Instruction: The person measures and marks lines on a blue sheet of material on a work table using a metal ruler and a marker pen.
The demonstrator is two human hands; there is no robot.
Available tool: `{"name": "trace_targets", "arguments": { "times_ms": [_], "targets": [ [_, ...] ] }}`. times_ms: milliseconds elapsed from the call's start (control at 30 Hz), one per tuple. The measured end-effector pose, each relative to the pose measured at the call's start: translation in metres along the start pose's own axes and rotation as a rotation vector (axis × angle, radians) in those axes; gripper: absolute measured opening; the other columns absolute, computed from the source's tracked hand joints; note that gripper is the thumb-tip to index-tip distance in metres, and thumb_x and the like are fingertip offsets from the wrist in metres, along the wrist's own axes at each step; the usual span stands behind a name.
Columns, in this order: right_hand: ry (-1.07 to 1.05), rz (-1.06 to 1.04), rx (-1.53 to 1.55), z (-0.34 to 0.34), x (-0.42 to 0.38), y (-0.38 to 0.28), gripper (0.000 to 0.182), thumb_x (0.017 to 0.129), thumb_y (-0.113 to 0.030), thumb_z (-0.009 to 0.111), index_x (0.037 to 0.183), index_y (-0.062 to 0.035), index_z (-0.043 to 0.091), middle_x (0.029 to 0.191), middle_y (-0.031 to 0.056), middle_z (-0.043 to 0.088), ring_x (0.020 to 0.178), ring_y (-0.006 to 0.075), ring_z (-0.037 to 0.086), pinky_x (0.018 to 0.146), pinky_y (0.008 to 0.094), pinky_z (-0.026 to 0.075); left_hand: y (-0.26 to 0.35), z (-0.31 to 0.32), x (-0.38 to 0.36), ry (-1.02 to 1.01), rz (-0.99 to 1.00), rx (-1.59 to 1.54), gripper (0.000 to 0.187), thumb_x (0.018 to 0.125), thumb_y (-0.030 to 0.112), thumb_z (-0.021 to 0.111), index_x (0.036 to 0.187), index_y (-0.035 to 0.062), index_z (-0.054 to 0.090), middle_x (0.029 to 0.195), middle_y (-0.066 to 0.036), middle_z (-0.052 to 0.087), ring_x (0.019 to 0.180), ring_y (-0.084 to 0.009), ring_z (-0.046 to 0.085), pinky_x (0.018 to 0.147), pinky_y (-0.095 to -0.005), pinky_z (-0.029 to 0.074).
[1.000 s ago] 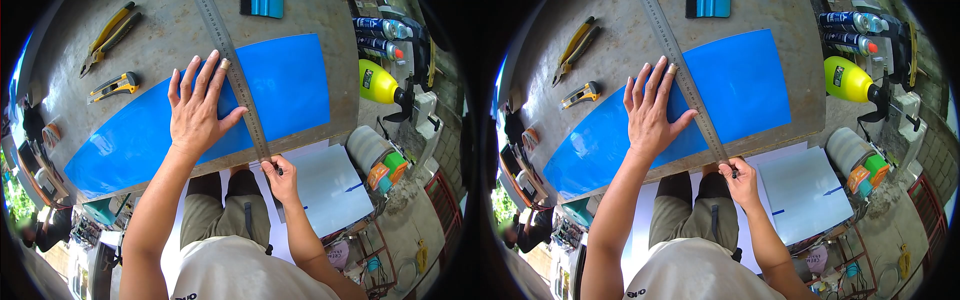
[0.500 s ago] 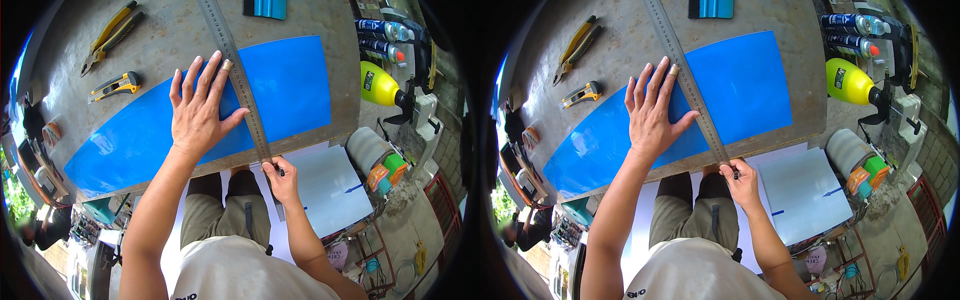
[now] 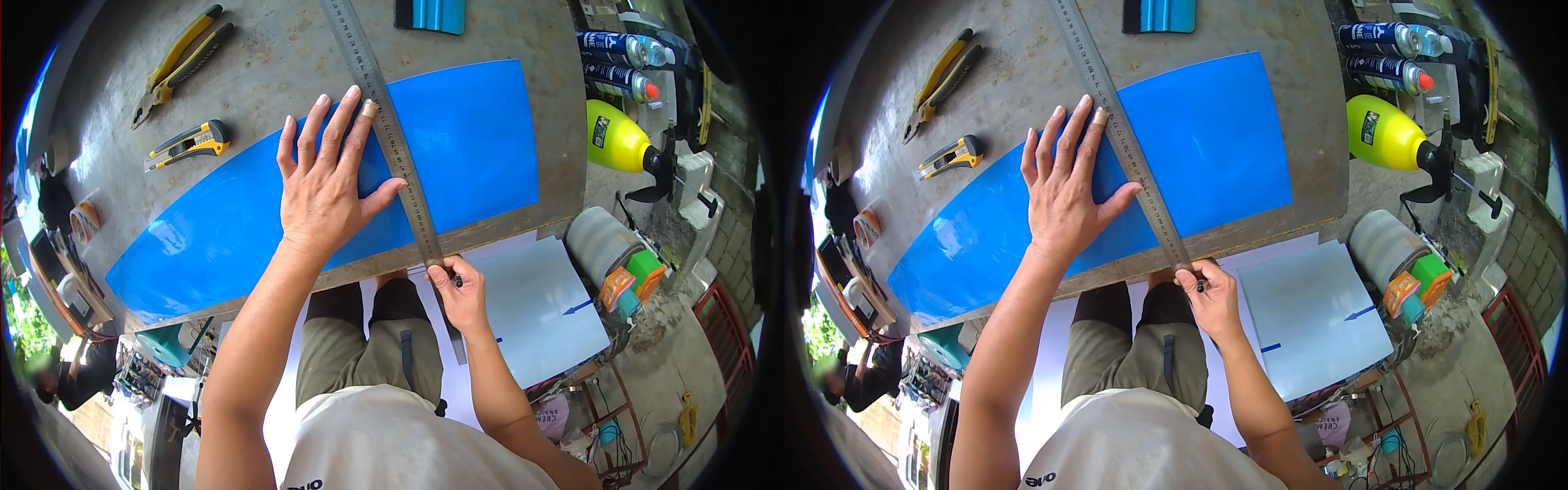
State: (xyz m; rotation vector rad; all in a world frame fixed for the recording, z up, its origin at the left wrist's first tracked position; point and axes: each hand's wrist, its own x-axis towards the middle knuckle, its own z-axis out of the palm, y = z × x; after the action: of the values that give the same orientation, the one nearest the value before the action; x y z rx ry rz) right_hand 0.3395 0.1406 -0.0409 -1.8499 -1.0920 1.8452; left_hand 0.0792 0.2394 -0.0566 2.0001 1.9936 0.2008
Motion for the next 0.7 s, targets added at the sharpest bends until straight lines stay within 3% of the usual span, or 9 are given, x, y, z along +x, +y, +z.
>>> {"name": "trace_targets", "arguments": {
  "times_ms": [167,200,233,300,400,533,600,633,700],
  "targets": [
    [0.236,-0.25,-0.381,-0.018,-0.01,-0.014,0.01,0.103,-0.007,0.072,0.104,0.0027,0.072,0.093,0.0084,0.071,0.08,0.0152,0.065,0.074,0.0301,0.053,0.0,0.0,0.0,0.02,-0.001,-0.011,0.098,0.085,0.07,0.075,0.162,0.0159,0.046,0.171,-0.003,0.039,0.159,-0.0288,0.03,0.133,-0.0518,0.012],
    [0.285,-0.346,-0.337,-0.024,-0.011,-0.02,0.02,0.109,-0.014,0.061,0.104,0.0022,0.073,0.094,0.0112,0.067,0.079,0.0184,0.063,0.072,0.031,0.052,-0.001,0.0,0.0,0.016,0.002,-0.012,0.098,0.084,0.069,0.076,0.161,0.0157,0.048,0.17,-0.002,0.039,0.159,-0.0287,0.03,0.133,-0.0518,0.012],
    [0.283,-0.348,-0.34,-0.028,-0.008,-0.031,0.02,0.109,-0.014,0.061,0.104,0.0022,0.073,0.094,0.0112,0.067,0.079,0.0184,0.063,0.072,0.031,0.052,0.0,0.0,0.0,0.011,0.004,-0.014,0.097,0.083,0.068,0.077,0.16,0.0155,0.049,0.17,-0.001,0.039,0.159,-0.0286,0.029,0.133,-0.0519,0.013],
    [0.405,-0.667,-0.33,-0.035,0.002,-0.058,0.039,0.115,-0.025,0.049,0.101,0.0017,0.073,0.1,0.0145,0.065,0.08,0.0199,0.064,0.071,0.0316,0.052,0.001,-0.001,0.0,0.01,0.001,-0.025,0.096,0.082,0.066,0.078,0.159,0.0152,0.051,0.169,0.001,0.04,0.159,-0.0285,0.029,0.133,-0.0518,0.013],
    [0.335,-0.668,-0.187,-0.034,0.016,-0.085,0.051,0.116,-0.033,0.038,0.102,0.002,0.073,0.105,0.0169,0.065,0.085,0.0218,0.067,0.07,0.0307,0.053,0.001,-0.002,0.001,-0.001,-0.004,-0.02,0.096,0.082,0.065,0.079,0.159,0.0155,0.05,0.169,0.002,0.041,0.16,-0.0282,0.028,0.133,-0.052,0.013],
    [0.155,-0.635,-0.02,-0.009,0.058,-0.113,0.036,0.113,-0.024,0.05,0.105,0.0033,0.072,0.109,0.0152,0.064,0.091,0.022,0.069,0.074,0.0304,0.056,0.0,-0.002,0.001,0.016,-0.004,-0.078,0.096,0.081,0.062,0.081,0.158,0.0165,0.048,0.167,0.001,0.044,0.159,-0.0291,0.031,0.132,-0.0527,0.013],
    [0.155,-0.7,-0.034,0.012,0.081,-0.123,0.011,0.103,-0.004,0.064,0.106,0.0039,0.071,0.109,0.0142,0.062,0.095,0.0219,0.071,0.08,0.0301,0.06,0.0,-0.002,0.001,0.023,-0.005,-0.099,0.094,0.081,0.061,0.083,0.157,0.0172,0.049,0.167,0.0,0.045,0.159,-0.0298,0.032,0.132,-0.0531,0.014],
    [0.155,-0.699,-0.037,0.021,0.09,-0.126,0.011,0.103,-0.004,0.064,0.106,0.0039,0.071,0.109,0.0142,0.062,0.095,0.0219,0.071,0.08,0.0301,0.06,0.0,-0.002,0.0,0.027,0.0,-0.109,0.091,0.08,0.059,0.084,0.154,0.0185,0.051,0.167,0.0,0.045,0.158,-0.031,0.032,0.131,-0.0539,0.014],
    [0.191,-0.692,0.023,0.034,0.105,-0.13,0.02,0.089,0.017,0.069,0.105,0.0038,0.071,0.108,0.0144,0.062,0.1,0.0224,0.073,0.086,0.0308,0.063,-0.001,-0.001,0.0,0.03,0.005,-0.121,0.088,0.079,0.058,0.086,0.151,0.0198,0.052,0.167,-0.001,0.046,0.158,-0.0323,0.033,0.131,-0.0548,0.015]
  ]
}}
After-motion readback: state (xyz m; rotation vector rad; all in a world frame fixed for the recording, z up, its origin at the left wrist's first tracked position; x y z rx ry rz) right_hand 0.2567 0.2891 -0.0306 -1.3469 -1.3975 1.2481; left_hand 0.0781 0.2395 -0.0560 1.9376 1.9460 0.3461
